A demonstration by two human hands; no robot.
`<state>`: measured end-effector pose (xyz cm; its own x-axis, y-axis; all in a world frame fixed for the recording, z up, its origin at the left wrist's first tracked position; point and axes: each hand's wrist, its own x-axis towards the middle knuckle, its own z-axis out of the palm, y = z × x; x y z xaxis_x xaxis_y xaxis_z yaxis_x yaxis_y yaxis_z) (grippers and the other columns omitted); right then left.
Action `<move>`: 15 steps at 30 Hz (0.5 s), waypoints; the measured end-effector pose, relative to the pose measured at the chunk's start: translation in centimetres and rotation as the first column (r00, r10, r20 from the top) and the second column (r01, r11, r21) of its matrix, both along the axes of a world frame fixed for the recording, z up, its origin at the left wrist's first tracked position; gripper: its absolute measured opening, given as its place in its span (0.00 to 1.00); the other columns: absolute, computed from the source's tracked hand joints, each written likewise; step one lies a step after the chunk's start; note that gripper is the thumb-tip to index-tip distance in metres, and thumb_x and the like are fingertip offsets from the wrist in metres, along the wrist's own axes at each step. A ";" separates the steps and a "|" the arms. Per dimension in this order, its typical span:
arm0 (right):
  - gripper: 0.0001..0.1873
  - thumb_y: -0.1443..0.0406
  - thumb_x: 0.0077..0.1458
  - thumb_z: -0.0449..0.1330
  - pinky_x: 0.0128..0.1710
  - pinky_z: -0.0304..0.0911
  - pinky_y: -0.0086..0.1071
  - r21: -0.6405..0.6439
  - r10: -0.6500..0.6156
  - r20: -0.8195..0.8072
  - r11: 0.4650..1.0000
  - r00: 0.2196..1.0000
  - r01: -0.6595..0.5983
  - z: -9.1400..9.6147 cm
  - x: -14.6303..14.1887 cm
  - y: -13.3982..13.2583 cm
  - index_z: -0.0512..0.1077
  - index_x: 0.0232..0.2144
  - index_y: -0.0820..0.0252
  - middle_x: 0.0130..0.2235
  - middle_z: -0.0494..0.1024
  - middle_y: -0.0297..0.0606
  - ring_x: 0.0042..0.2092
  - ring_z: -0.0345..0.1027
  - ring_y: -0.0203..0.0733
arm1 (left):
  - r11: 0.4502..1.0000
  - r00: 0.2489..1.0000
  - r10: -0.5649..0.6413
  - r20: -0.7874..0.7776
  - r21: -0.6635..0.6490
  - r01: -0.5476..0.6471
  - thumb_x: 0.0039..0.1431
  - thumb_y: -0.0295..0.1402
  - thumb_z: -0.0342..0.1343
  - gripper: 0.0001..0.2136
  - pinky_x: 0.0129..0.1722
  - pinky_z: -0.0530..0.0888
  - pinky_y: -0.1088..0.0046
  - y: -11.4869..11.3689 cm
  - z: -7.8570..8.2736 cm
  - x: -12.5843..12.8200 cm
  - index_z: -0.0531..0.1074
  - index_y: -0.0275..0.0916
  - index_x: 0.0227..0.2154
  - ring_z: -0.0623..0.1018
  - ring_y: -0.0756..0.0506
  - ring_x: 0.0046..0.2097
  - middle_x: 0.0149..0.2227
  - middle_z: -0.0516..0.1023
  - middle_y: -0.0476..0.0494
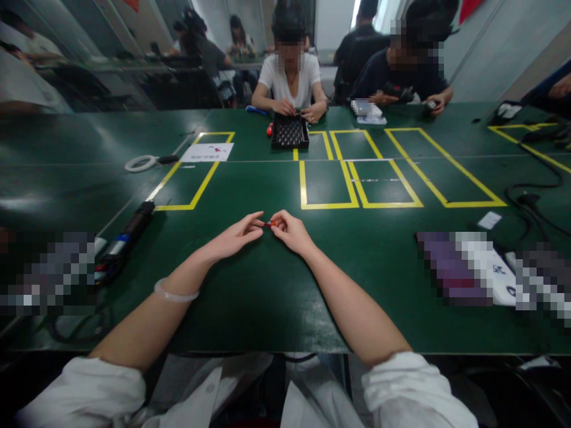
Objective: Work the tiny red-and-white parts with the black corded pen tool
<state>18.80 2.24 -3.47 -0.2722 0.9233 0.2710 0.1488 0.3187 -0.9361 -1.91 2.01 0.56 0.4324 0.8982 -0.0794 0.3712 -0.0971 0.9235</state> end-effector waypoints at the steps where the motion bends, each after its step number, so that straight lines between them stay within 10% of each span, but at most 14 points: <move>1: 0.09 0.63 0.53 0.59 0.32 0.61 0.30 0.001 0.004 0.004 1.000 1.000 -0.004 0.0 0.0 0.0 0.68 0.38 0.58 0.32 0.72 0.32 0.29 0.63 0.33 | 0.999 0.998 -0.019 -0.064 0.038 0.021 0.55 0.42 0.60 0.30 0.54 0.70 0.62 -0.3 0.6 -0.9 0.63 0.43 0.61 0.74 0.41 0.52 0.54 0.72 0.37; 8: 0.10 0.64 0.53 0.59 0.31 0.59 0.29 -0.018 0.012 0.001 1.000 1.000 -0.012 0.1 -0.1 -0.1 0.68 0.38 0.58 0.32 0.71 0.32 0.29 0.61 0.33 | 0.921 0.833 0.283 -0.476 0.377 -0.098 0.59 0.51 0.51 0.29 0.60 0.65 0.57 -3.2 3.0 -11.8 0.64 0.43 0.60 0.69 0.36 0.59 0.59 0.69 0.41; 15: 0.09 0.63 0.53 0.59 0.31 0.59 0.28 -0.012 0.003 0.020 1.000 1.000 -0.003 -0.2 -0.2 0.0 0.68 0.38 0.58 0.32 0.71 0.31 0.28 0.62 0.32 | 0.767 0.188 0.641 -0.744 0.608 -0.205 0.63 0.47 0.42 0.30 0.57 0.68 0.59 -7.2 1.6 -23.4 0.62 0.29 0.59 0.71 0.35 0.58 0.57 0.71 0.29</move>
